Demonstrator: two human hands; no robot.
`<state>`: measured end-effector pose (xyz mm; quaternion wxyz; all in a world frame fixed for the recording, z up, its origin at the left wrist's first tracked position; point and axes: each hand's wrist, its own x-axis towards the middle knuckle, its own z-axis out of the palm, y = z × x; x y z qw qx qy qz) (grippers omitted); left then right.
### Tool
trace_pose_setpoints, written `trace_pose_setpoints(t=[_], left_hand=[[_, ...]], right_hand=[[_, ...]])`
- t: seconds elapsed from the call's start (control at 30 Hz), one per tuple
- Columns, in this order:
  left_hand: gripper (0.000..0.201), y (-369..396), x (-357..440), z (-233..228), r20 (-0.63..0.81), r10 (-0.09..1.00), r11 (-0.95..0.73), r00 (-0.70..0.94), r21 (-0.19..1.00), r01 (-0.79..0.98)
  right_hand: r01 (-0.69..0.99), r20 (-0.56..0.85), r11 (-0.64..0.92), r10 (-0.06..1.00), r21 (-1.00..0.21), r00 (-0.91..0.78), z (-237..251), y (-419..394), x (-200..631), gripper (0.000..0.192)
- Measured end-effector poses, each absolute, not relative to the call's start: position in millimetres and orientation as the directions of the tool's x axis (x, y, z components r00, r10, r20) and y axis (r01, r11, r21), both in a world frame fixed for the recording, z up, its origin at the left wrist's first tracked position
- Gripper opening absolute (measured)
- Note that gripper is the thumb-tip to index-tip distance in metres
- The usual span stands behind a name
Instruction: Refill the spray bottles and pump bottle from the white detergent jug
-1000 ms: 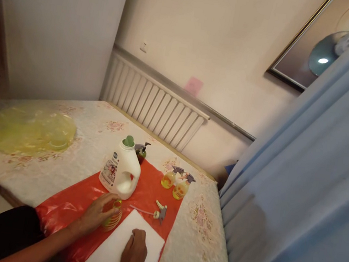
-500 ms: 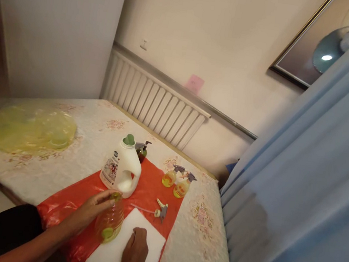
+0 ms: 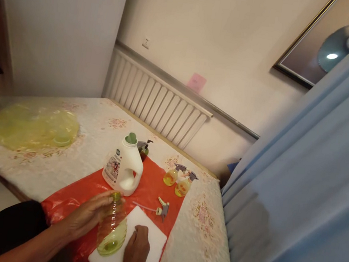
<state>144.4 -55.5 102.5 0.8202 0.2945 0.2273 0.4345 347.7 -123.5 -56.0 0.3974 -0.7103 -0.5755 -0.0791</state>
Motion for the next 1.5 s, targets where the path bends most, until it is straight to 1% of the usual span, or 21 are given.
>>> trace_pose_setpoints(t=[0.27,0.6,0.73,0.83,0.93,1.0,1.07,1.27,1.33,1.5], left_hand=[[0.024,-52.7,144.9,97.0,-0.105,0.843,0.457,0.528,0.659,-0.597],[0.025,-49.8,145.2,91.5,-0.112,0.853,0.436,0.510,0.690,-0.578],[0.027,-49.5,143.6,88.5,-0.120,0.860,0.415,0.495,0.727,-0.546],[0.030,-46.4,142.4,87.1,-0.109,0.884,0.350,0.454,0.798,-0.491],[0.036,-38.6,141.8,86.6,-0.094,0.928,0.243,0.360,0.885,-0.397],[0.040,-31.4,141.7,84.2,-0.085,0.952,0.187,0.294,0.923,-0.337],[0.042,-23.8,141.7,78.1,-0.060,0.962,0.138,0.268,0.949,-0.284],[0.046,-4.2,140.6,50.3,0.063,0.970,-0.037,0.233,0.992,-0.117],[0.048,-0.4,140.0,45.5,0.072,0.973,-0.052,0.218,0.994,-0.098],[0.042,1.8,138.2,42.7,0.082,0.973,-0.070,0.215,0.996,-0.062]], right_hand=[[0.883,0.557,-0.034,0.764,-0.467,0.324,-55.8,-122.6,348.3,0.022],[0.886,0.572,-0.030,0.754,-0.463,0.324,-52.7,-124.0,346.9,0.022],[0.887,0.581,-0.022,0.749,-0.461,0.320,-51.5,-124.2,346.8,0.022],[0.889,0.585,-0.019,0.746,-0.457,0.317,-51.4,-124.0,347.1,0.021],[0.890,0.590,-0.022,0.741,-0.456,0.321,-51.6,-123.7,347.3,0.022],[0.889,0.594,-0.022,0.737,-0.458,0.324,-51.6,-123.7,347.1,0.023],[0.887,0.595,-0.021,0.734,-0.462,0.327,-51.5,-123.9,346.9,0.023],[0.885,0.592,-0.013,0.739,-0.465,0.322,-52.1,-123.6,346.9,0.023],[0.886,0.594,-0.009,0.739,-0.464,0.319,-52.4,-123.3,347.3,0.023],[0.886,0.600,-0.004,0.734,-0.465,0.318,-52.3,-122.8,347.6,0.022]])
